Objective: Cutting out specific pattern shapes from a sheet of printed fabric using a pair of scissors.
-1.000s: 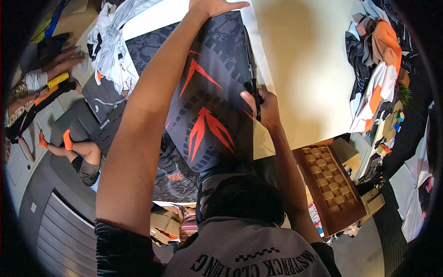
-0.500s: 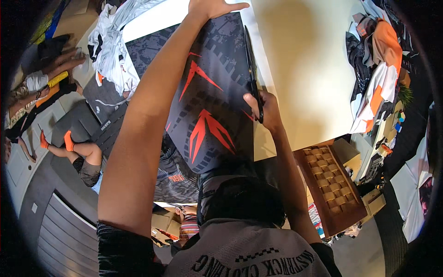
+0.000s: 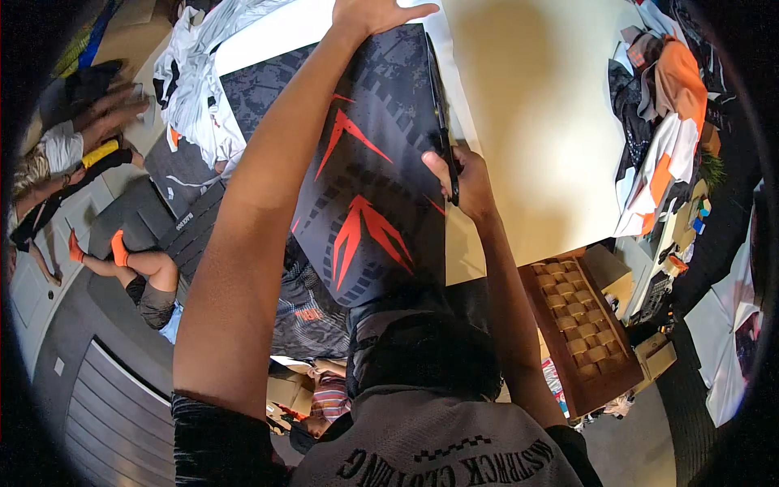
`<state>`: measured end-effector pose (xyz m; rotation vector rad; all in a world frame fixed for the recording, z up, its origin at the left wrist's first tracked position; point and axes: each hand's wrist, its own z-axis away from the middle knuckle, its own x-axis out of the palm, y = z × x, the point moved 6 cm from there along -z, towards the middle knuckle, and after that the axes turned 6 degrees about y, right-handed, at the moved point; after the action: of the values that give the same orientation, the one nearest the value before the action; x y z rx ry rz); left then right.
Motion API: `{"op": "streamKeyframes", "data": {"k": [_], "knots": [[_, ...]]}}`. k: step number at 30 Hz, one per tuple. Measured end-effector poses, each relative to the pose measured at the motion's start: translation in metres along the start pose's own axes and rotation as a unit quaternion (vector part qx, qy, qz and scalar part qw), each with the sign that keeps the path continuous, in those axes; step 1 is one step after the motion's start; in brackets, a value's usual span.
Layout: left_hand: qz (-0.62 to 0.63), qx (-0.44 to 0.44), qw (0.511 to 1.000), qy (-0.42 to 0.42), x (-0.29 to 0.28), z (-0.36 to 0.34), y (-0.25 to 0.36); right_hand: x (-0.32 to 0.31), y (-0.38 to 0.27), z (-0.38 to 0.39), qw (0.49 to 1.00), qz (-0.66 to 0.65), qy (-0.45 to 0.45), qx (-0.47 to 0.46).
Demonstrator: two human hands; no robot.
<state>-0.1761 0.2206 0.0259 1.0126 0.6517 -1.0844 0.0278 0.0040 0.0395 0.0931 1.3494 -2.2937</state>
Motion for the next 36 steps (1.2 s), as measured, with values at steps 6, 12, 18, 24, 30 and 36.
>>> {"op": "streamKeyframes", "data": {"k": [6, 12, 18, 24, 30, 36], "knots": [[-0.05, -0.009, 0.999, -0.01, -0.003, 0.003, 0.005, 0.002, 0.007, 0.006, 0.999, 0.014, 0.002, 0.032], [-0.013, -0.012, 1.0, 0.003, -0.001, 0.0, 0.0, 0.002, 0.002, -0.001, 0.999, 0.011, 0.017, 0.044], [-0.001, -0.001, 1.0, 0.01, 0.001, -0.002, 0.0, 0.002, 0.0, -0.003, 0.999, 0.025, 0.022, 0.014], [0.004, 0.054, 0.986, 0.156, 0.012, -0.018, -0.019, 0.003, 0.002, -0.003, 0.999, 0.028, 0.017, 0.003], [-0.036, 0.065, 0.975, 0.207, 0.01, -0.018, -0.015, 0.002, 0.004, -0.002, 0.999, 0.025, 0.03, 0.007], [-0.027, 0.064, 0.975, 0.209, 0.008, -0.014, -0.015, 0.001, 0.002, -0.002, 0.999, 0.025, 0.028, 0.031]]}}
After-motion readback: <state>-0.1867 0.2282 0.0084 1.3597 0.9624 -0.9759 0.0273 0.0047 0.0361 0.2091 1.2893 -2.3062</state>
